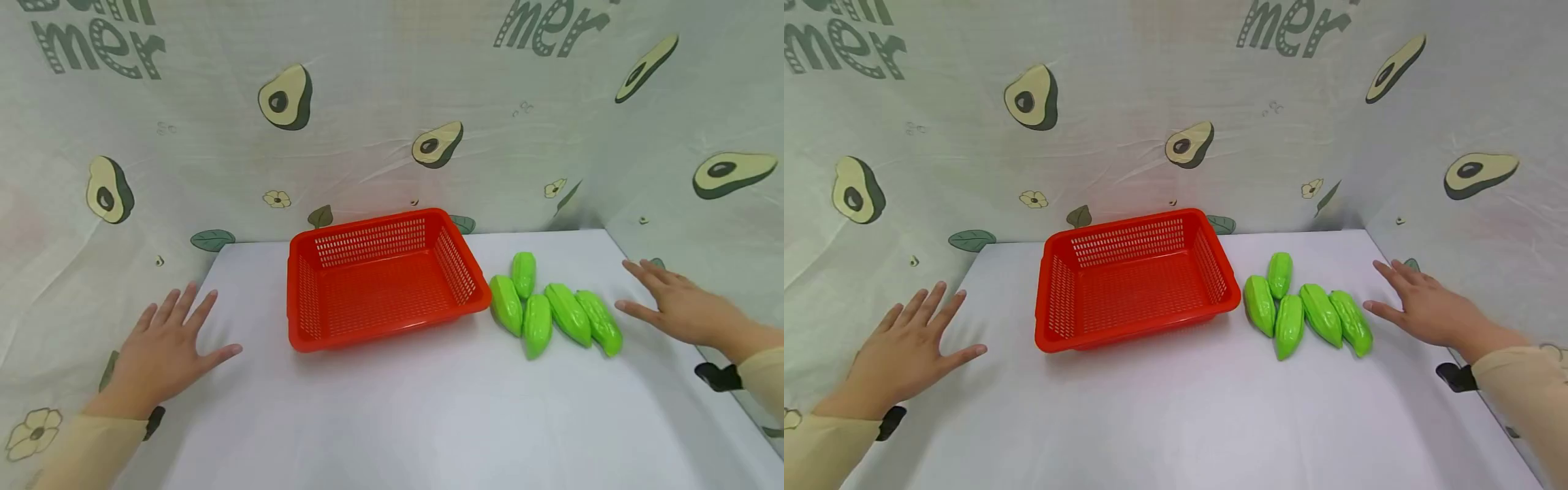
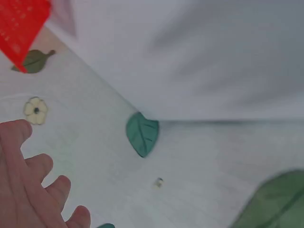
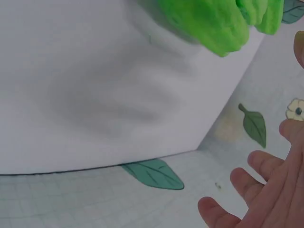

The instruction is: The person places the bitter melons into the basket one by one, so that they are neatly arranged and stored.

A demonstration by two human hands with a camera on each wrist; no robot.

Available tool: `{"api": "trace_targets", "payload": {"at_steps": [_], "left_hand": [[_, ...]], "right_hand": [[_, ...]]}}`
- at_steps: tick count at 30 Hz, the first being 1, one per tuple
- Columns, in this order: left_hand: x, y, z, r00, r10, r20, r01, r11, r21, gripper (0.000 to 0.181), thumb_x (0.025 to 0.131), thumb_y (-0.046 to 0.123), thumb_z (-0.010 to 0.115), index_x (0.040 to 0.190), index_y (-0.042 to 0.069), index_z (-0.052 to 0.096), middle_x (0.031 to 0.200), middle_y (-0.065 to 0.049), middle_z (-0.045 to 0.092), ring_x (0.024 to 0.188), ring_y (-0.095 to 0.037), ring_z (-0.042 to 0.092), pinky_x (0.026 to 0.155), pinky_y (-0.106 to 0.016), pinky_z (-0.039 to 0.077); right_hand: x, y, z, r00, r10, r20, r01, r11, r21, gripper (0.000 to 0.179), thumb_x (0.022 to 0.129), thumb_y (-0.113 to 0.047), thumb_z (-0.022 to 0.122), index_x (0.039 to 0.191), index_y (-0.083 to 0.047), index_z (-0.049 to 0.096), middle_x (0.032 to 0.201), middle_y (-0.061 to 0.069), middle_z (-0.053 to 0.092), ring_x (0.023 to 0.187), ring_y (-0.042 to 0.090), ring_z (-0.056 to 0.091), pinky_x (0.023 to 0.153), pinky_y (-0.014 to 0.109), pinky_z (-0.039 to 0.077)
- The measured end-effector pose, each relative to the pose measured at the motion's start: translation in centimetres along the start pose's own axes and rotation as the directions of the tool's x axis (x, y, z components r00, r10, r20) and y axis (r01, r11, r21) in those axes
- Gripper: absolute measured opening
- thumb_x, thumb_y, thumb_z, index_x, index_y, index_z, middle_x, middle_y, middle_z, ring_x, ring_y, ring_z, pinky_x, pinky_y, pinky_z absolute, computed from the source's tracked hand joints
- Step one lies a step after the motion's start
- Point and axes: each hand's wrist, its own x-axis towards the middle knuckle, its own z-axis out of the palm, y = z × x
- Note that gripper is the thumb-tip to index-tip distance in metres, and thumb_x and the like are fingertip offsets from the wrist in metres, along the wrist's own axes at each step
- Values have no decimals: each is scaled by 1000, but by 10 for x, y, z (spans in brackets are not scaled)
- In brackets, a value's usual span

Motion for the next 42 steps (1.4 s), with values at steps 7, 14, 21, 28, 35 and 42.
{"api": "trace_targets", "payload": {"at_steps": [7, 14, 21, 28, 35, 42], "left_hand": [[17, 46, -8, 999, -13, -48, 6, 988, -153, 99, 77, 74, 45, 149, 15, 13, 152, -16, 6, 136, -41, 8, 106, -55, 1], [29, 94, -4, 999, 15, -37, -25, 960, -280, 104, 73, 79, 43, 149, 16, 10, 153, -13, 8, 135, -39, 15, 103, -58, 19], [36, 115, 8, 999, 3, 46, 12, 944, -331, 114, 67, 83, 43, 149, 13, 8, 152, -17, 9, 134, -38, 18, 103, -56, 21], [39, 119, 14, 1000, 0, 26, 8, 946, -325, 118, 68, 84, 41, 148, 4, 9, 151, -17, 13, 134, -36, 19, 101, -57, 25], [41, 121, 11, 999, -5, 40, 17, 949, -313, 120, 67, 85, 39, 146, -1, 11, 150, -19, 14, 134, -37, 19, 98, -60, 28], [41, 123, 5, 997, 0, 82, 27, 944, -328, 120, 69, 85, 36, 146, -3, 8, 151, -19, 11, 134, -37, 18, 97, -59, 29]], "right_hand": [[2, -19, 1, 997, -74, 11, 73, 994, 80, 85, 89, -58, 45, 149, -18, -2, 144, 32, 14, 119, 59, 25, 85, 73, 24], [4, -30, 9, 989, -147, -6, 146, 972, 184, 82, 89, -52, 51, 150, -19, 6, 142, 29, 22, 118, 55, 30, 85, 72, 26], [4, -36, 24, 983, -185, -6, 180, 947, 267, 81, 86, -46, 61, 148, -17, 18, 139, 29, 27, 119, 52, 32, 86, 69, 29], [3, -35, 29, 981, -190, 49, 170, 948, 267, 79, 84, -33, 67, 146, -11, 24, 133, 32, 36, 112, 50, 43, 84, 63, 38], [7, -34, 26, 978, -193, 79, 163, 943, 289, 78, 81, -30, 70, 145, -12, 27, 129, 32, 43, 103, 44, 52, 80, 59, 42], [9, -32, 24, 975, -178, 134, 124, 934, 336, 81, 82, -36, 68, 146, -12, 24, 130, 31, 42, 93, 31, 53, 75, 51, 45]]}}
